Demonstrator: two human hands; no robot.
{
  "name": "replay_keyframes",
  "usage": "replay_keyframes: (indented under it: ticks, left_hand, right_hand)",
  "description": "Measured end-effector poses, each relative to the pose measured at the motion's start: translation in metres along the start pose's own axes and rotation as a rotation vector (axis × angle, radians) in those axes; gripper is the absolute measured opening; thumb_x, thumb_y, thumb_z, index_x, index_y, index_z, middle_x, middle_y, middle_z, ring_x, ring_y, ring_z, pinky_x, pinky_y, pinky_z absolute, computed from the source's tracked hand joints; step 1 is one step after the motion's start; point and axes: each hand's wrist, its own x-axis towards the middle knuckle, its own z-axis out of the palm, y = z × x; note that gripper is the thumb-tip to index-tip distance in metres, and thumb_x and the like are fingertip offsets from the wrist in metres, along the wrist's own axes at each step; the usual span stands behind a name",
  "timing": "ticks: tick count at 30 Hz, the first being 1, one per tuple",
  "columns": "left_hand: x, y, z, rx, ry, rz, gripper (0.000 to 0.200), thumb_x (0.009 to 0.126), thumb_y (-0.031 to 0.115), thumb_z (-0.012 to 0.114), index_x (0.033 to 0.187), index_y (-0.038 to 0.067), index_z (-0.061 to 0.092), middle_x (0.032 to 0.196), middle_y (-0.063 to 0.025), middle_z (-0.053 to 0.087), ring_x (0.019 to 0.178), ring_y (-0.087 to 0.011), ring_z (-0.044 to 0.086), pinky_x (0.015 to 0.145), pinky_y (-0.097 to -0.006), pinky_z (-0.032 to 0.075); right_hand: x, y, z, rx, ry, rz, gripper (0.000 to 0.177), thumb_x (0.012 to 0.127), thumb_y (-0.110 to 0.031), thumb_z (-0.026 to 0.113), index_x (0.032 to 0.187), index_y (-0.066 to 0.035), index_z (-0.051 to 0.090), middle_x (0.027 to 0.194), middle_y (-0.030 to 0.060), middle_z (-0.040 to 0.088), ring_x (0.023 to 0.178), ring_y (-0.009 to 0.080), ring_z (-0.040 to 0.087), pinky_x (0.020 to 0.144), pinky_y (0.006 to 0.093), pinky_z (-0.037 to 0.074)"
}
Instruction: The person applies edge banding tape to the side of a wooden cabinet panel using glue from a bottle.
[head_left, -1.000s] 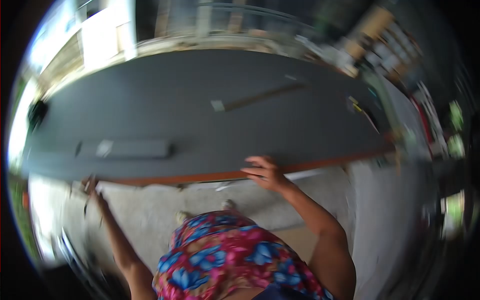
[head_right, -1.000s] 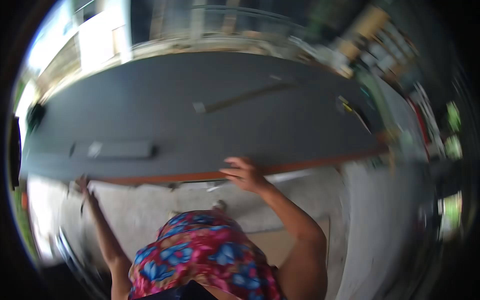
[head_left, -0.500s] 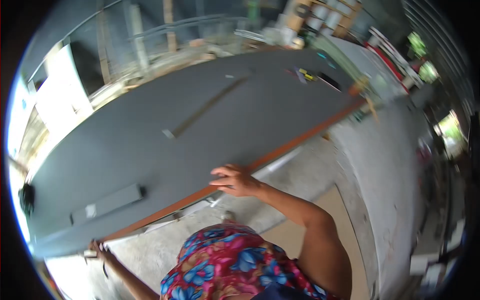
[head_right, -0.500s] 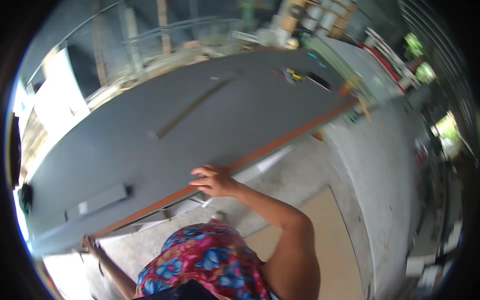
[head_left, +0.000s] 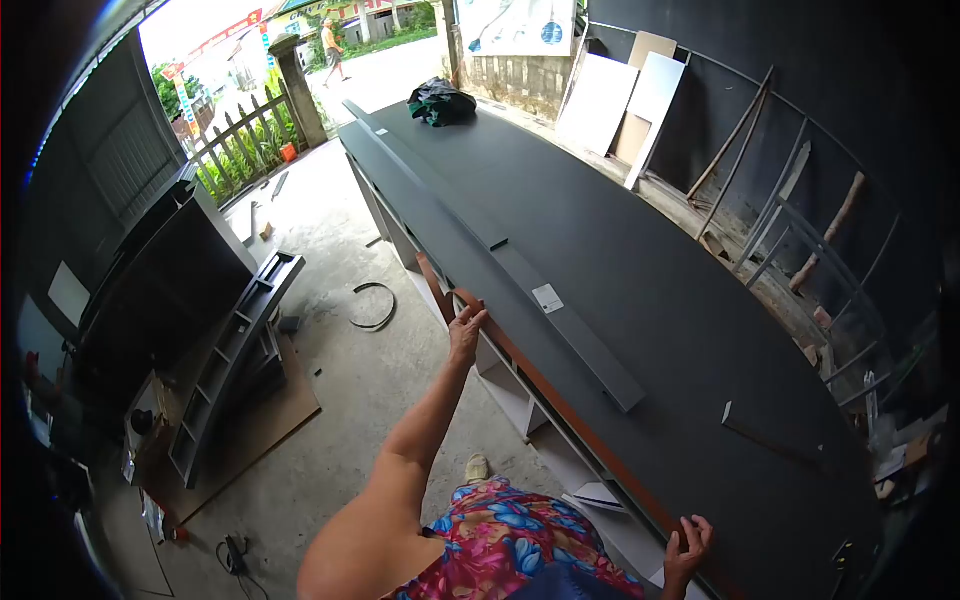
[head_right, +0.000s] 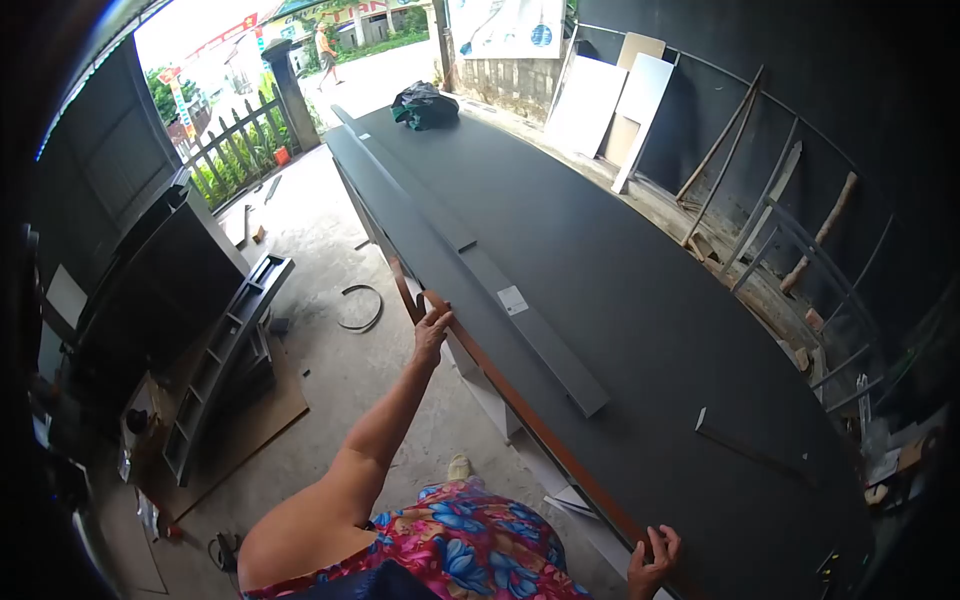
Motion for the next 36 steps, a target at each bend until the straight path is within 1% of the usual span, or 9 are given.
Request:
replay_keyframes:
  ticks: [2, 11, 14, 20, 24, 27, 29, 32, 36]
  left_hand:
    - [0.004, -0.004, -0.002, -0.005, 0.002, 0.012, 0.033, 0.082, 0.01, 0.066, 0.113, 0.001, 0.058, 0.107, -0.0037, 0.062, 0.095, -0.0107, 0.056, 0.084, -0.0229, 0.043]
    - [0.007, -0.017, -0.002, -0.029, -0.007, 0.085, 0.036, 0.083, 0.011, 0.065, 0.115, -0.001, 0.057, 0.109, -0.0051, 0.061, 0.097, -0.0116, 0.056, 0.085, -0.024, 0.043]
    - [0.005, -0.016, 0.0, -0.008, 0.011, 0.09, 0.036, 0.082, 0.011, 0.066, 0.115, -0.001, 0.057, 0.108, -0.0052, 0.061, 0.096, -0.0115, 0.056, 0.085, -0.0235, 0.043]
    - [0.001, -0.015, 0.002, -0.031, -0.002, 0.143, 0.033, 0.083, 0.011, 0.065, 0.113, -0.001, 0.058, 0.103, -0.0031, 0.061, 0.093, -0.0103, 0.055, 0.084, -0.023, 0.043]
    - [0.001, -0.017, 0.002, 0.001, 0.017, 0.146, 0.032, 0.082, 0.012, 0.065, 0.111, -0.001, 0.059, 0.107, -0.0041, 0.058, 0.095, -0.0115, 0.054, 0.085, -0.0246, 0.043]
    - [0.005, -0.028, 0.001, 0.008, 0.022, 0.18, 0.031, 0.081, 0.012, 0.066, 0.11, 0.001, 0.06, 0.11, -0.0066, 0.057, 0.099, -0.0133, 0.053, 0.085, -0.0258, 0.043]
    - [0.007, -0.034, -0.002, 0.088, 0.038, 0.179, 0.031, 0.08, 0.015, 0.067, 0.109, 0.003, 0.062, 0.114, -0.0101, 0.056, 0.106, -0.02, 0.051, 0.09, -0.0296, 0.04]
    - [0.001, -0.022, 0.001, 0.149, 0.054, 0.155, 0.033, 0.08, 0.017, 0.068, 0.11, 0.006, 0.062, 0.122, -0.0136, 0.052, 0.112, -0.0239, 0.048, 0.095, -0.0316, 0.037]
    - [-0.002, -0.015, 0.001, 0.193, 0.054, 0.175, 0.032, 0.08, 0.016, 0.067, 0.11, 0.006, 0.062, 0.126, -0.0141, 0.048, 0.114, -0.0243, 0.047, 0.094, -0.0318, 0.038]
  right_hand:
    - [0.002, -0.002, 0.003, -0.004, 0.022, 0.014, 0.024, 0.076, -0.012, 0.058, 0.096, 0.001, 0.062, 0.1, 0.0159, 0.052, 0.097, 0.0315, 0.05, 0.08, 0.0427, 0.041]
    - [0.017, -0.016, 0.019, 0.009, 0.156, -0.021, 0.025, 0.077, -0.012, 0.057, 0.097, 0.002, 0.061, 0.099, 0.0169, 0.053, 0.093, 0.031, 0.053, 0.081, 0.0412, 0.042]
    - [0.031, -0.031, 0.04, 0.033, 0.222, -0.069, 0.028, 0.074, -0.018, 0.059, 0.095, 0.0, 0.063, 0.1, 0.0149, 0.055, 0.089, 0.031, 0.053, 0.077, 0.0405, 0.043]
    - [0.077, -0.13, 0.088, 0.278, 0.029, -0.218, 0.027, 0.074, -0.018, 0.059, 0.094, -0.001, 0.064, 0.098, 0.0127, 0.057, 0.092, 0.0286, 0.055, 0.078, 0.0392, 0.044]
    - [0.113, -0.19, 0.134, 0.354, -0.174, -0.471, 0.027, 0.073, -0.019, 0.06, 0.096, -0.005, 0.065, 0.103, 0.0095, 0.058, 0.092, 0.0272, 0.056, 0.081, 0.038, 0.044]
    - [0.139, -0.225, 0.169, 0.266, -0.251, -0.636, 0.032, 0.074, -0.02, 0.061, 0.103, -0.006, 0.062, 0.113, 0.01, 0.056, 0.101, 0.028, 0.054, 0.086, 0.0396, 0.042]
    - [0.153, -0.243, 0.193, 0.198, -0.295, -0.657, 0.039, 0.075, -0.018, 0.062, 0.112, -0.006, 0.058, 0.12, 0.0127, 0.053, 0.11, 0.0298, 0.05, 0.092, 0.0409, 0.039]
    - [0.17, -0.257, 0.226, 0.077, -0.333, -0.685, 0.047, 0.077, -0.02, 0.061, 0.122, -0.007, 0.052, 0.128, 0.0139, 0.047, 0.12, 0.0313, 0.043, 0.098, 0.0435, 0.035]
    - [0.182, -0.261, 0.264, -0.054, -0.389, -0.64, 0.053, 0.081, -0.019, 0.057, 0.131, -0.008, 0.043, 0.136, 0.0128, 0.04, 0.128, 0.0313, 0.034, 0.104, 0.0489, 0.027]
